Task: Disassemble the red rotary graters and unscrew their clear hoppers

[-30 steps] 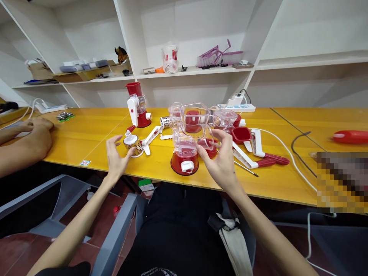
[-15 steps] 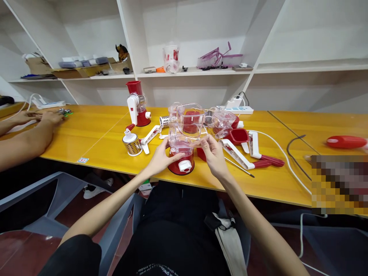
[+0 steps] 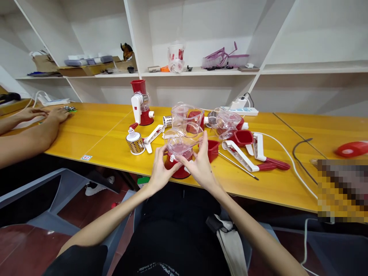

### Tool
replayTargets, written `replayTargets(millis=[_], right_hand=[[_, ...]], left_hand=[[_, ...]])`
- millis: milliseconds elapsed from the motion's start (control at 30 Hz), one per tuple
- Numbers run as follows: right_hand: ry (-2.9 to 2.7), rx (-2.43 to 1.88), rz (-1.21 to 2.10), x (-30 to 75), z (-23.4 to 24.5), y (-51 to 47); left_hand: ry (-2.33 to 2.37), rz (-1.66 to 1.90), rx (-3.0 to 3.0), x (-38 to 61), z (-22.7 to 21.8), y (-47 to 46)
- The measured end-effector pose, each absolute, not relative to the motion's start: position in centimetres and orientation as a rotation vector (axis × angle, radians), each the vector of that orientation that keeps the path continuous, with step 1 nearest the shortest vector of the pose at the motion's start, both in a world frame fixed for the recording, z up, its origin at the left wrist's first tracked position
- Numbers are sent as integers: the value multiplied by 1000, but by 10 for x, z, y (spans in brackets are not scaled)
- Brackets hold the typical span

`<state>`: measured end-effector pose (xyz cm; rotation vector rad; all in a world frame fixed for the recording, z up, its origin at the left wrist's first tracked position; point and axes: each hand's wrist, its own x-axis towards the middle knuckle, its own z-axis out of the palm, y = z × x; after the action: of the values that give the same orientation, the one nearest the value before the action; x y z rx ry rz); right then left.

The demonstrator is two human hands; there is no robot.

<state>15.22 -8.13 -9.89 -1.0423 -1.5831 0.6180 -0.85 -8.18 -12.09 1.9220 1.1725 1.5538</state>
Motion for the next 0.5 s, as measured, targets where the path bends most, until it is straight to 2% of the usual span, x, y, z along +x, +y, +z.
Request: replayTargets(millis=[300, 500], right_hand=[[-1641, -962, 968, 170, -80, -51], [-1598, -975, 988, 168, -89, -54]], left_hand=[[869, 1209, 1749, -24, -115, -41], [861, 1214, 1731, -19, -115, -35]])
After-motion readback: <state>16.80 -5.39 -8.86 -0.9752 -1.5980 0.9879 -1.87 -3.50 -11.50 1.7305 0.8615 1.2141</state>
